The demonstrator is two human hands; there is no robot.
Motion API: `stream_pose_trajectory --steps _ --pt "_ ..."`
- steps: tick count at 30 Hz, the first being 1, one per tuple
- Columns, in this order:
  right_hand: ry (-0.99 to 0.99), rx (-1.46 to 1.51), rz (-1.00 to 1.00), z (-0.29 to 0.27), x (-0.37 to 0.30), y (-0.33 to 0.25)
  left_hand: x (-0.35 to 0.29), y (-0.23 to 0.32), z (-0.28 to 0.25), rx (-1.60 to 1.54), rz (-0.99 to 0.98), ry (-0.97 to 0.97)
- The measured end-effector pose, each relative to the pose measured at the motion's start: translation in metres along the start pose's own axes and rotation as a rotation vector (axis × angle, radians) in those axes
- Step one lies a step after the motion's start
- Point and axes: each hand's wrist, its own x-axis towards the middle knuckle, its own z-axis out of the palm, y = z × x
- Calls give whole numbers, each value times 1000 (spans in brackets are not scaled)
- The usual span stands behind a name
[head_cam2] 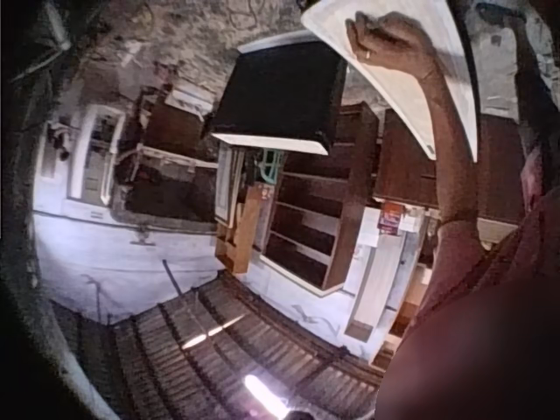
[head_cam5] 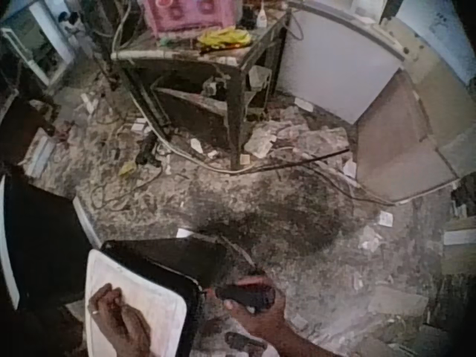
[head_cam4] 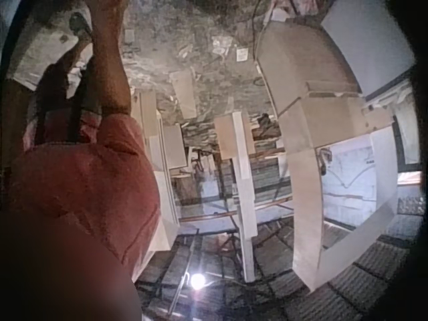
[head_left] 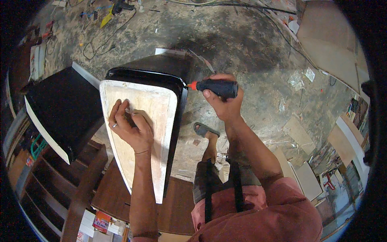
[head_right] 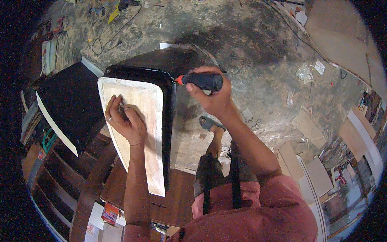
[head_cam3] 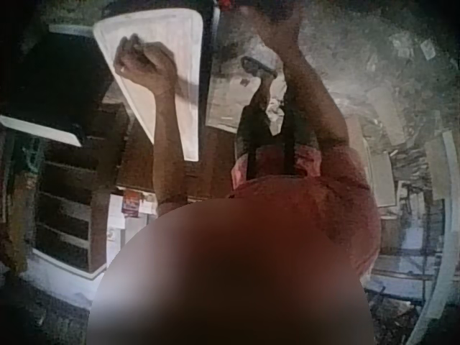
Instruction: The person wipes the edges of a white and black furniture panel with a yellow cloth, then applies glue along the seams using a glue gun. The person handles the panel and glue gun to prepare the piece for assembly.
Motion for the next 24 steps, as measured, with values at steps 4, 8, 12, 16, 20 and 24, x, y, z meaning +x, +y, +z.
stream_pose_trajectory --steps 4,8,12,16,20,24 --pt "45 -100 12 1 -23 -2 0 -1 0 27 23 2" --pt "120 35 79 10 -51 -5 -1 -2 1 31 43 13" --pt "24 0 264 7 -80 -8 -2 -4 0 50 53 5" --pt "-36 53 310 -6 -82 -14 -2 -2 2 -9 5 17" --pt "112 71 307 -15 -34 -14 0 -2 2 3 9 32" --pt "-25 121 214 -8 22 -11 1 -3 1 26 16 25"
